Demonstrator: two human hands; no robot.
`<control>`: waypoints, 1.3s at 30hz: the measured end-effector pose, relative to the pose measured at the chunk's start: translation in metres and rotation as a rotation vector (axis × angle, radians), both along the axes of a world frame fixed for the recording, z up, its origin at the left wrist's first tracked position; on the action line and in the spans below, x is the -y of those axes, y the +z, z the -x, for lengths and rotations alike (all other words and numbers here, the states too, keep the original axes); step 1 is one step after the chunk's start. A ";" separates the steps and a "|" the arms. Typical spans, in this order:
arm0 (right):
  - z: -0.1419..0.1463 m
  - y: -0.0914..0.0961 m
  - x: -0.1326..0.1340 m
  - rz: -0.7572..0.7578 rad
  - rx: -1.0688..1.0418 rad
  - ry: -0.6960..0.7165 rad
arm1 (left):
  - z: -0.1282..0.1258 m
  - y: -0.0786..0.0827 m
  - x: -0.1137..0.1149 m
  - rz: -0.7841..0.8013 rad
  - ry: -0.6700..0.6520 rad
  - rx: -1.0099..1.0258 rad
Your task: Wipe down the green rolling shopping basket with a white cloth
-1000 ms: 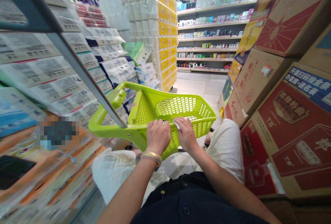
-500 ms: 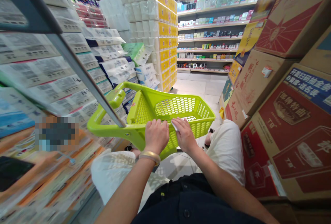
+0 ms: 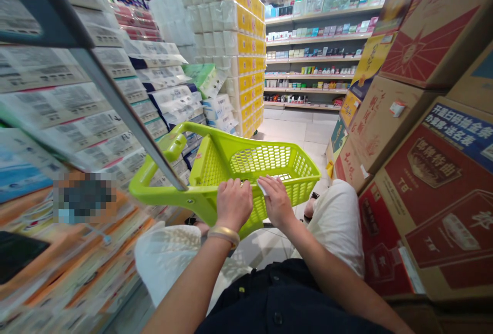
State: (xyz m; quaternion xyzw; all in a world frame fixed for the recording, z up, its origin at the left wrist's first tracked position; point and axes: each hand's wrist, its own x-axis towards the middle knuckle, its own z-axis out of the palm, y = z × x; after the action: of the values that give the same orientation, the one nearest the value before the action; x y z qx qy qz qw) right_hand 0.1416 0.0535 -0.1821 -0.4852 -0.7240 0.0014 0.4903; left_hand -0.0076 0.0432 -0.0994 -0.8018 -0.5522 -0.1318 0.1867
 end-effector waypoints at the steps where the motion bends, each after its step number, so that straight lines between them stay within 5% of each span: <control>1: -0.002 0.000 0.000 -0.002 0.007 0.008 | 0.001 0.000 0.000 -0.001 -0.002 -0.001; 9: -0.051 -0.012 -0.011 0.025 -0.093 -0.295 | 0.001 -0.001 0.000 -0.008 0.011 0.009; 14: -0.004 -0.003 -0.001 0.003 -0.010 -0.049 | 0.001 -0.001 0.000 -0.017 0.005 -0.003; 17: -0.004 -0.002 0.001 -0.004 0.012 -0.002 | 0.003 -0.001 0.000 -0.015 -0.004 0.002; 24: -0.045 -0.012 -0.009 0.020 -0.096 -0.293 | 0.001 -0.001 0.000 -0.010 0.009 0.011; 31: 0.004 0.001 0.001 0.009 0.011 0.014 | 0.002 0.000 0.001 0.002 -0.001 0.007; 39: -0.078 -0.021 -0.013 0.026 -0.130 -0.341 | 0.002 -0.001 0.000 0.018 0.004 0.034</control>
State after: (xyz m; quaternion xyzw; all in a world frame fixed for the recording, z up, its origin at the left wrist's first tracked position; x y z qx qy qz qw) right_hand 0.2197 0.0669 -0.2033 -0.6059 -0.5982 -0.0411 0.5229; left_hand -0.0097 0.0432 -0.1002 -0.8000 -0.5581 -0.1397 0.1703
